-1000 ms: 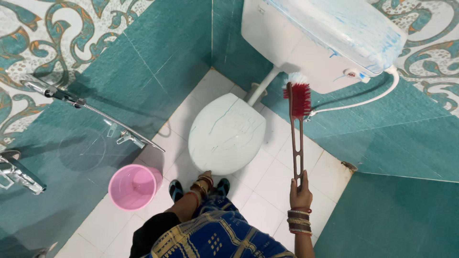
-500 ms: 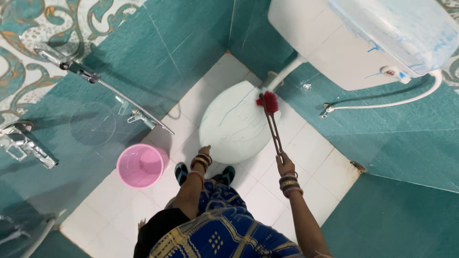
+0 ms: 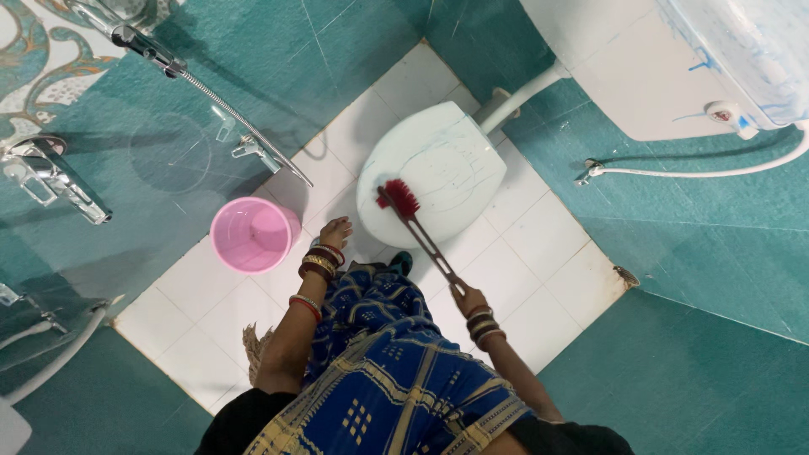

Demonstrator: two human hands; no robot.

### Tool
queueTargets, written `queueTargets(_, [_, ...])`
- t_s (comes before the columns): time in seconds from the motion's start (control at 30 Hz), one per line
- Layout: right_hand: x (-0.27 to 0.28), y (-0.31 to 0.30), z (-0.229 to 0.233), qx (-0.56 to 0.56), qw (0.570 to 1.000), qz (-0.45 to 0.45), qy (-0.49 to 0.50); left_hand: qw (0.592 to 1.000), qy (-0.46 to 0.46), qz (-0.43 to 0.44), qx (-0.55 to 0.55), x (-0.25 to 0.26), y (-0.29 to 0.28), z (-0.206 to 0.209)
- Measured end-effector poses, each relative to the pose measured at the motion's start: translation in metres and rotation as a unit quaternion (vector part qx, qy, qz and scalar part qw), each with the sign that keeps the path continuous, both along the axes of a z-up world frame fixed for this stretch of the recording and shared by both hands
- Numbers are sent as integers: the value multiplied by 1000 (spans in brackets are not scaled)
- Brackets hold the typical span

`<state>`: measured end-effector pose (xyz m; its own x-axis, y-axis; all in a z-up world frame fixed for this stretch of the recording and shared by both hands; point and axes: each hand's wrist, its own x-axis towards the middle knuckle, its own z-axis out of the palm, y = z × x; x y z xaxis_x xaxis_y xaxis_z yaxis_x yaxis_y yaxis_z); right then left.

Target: The person scrubs the inside of a toilet bowl with a brush and then rinses the bowl and the brush using a handheld sprayer.

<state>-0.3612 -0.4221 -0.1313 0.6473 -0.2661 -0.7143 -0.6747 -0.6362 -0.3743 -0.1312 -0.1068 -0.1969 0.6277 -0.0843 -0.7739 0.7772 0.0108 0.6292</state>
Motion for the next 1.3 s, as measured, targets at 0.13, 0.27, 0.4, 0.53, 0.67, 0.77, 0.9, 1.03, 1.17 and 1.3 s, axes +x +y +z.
queueTargets(0.13, [42, -50, -2, -68, 987, -85, -116, 1000, 3, -7, 3, -9, 17, 10])
queueTargets(0.27, [102, -64, -19, -51, 960, -177, -213, 1000, 8, -18, 2, -11, 18, 6])
queueTargets(0.4, [99, -11, -29, -37, 970, -94, -219, 998, -2, -53, 19, -4, 21, 7])
queueTargets(0.53, [31, 61, -15, 9, 991, -38, -129, 998, -9, -53, 12, -3, 42, 10])
queueTargets(0.67, [25, 75, -7, -1, 995, -20, -93, 997, -7, -78, 4, 0, 71, 13])
queueTargets(0.77, [66, 55, -12, -58, 995, -53, -64, 997, -20, -75, 0, -1, 102, 15])
queueTargets(0.9, [138, 34, -20, -101, 959, -148, -220, 996, -39, -78, -1, -2, 133, 15])
queueTargets(1.03, [153, 51, -21, -76, 945, -238, -210, 995, -54, -81, -16, 2, 152, 19])
queueTargets(1.17, [75, 115, -18, -59, 963, -177, -193, 991, -64, -118, -22, 9, 161, 26])
queueTargets(1.3, [-25, 174, 0, -69, 988, -99, -94, 989, -71, -125, -33, 9, 166, 36])
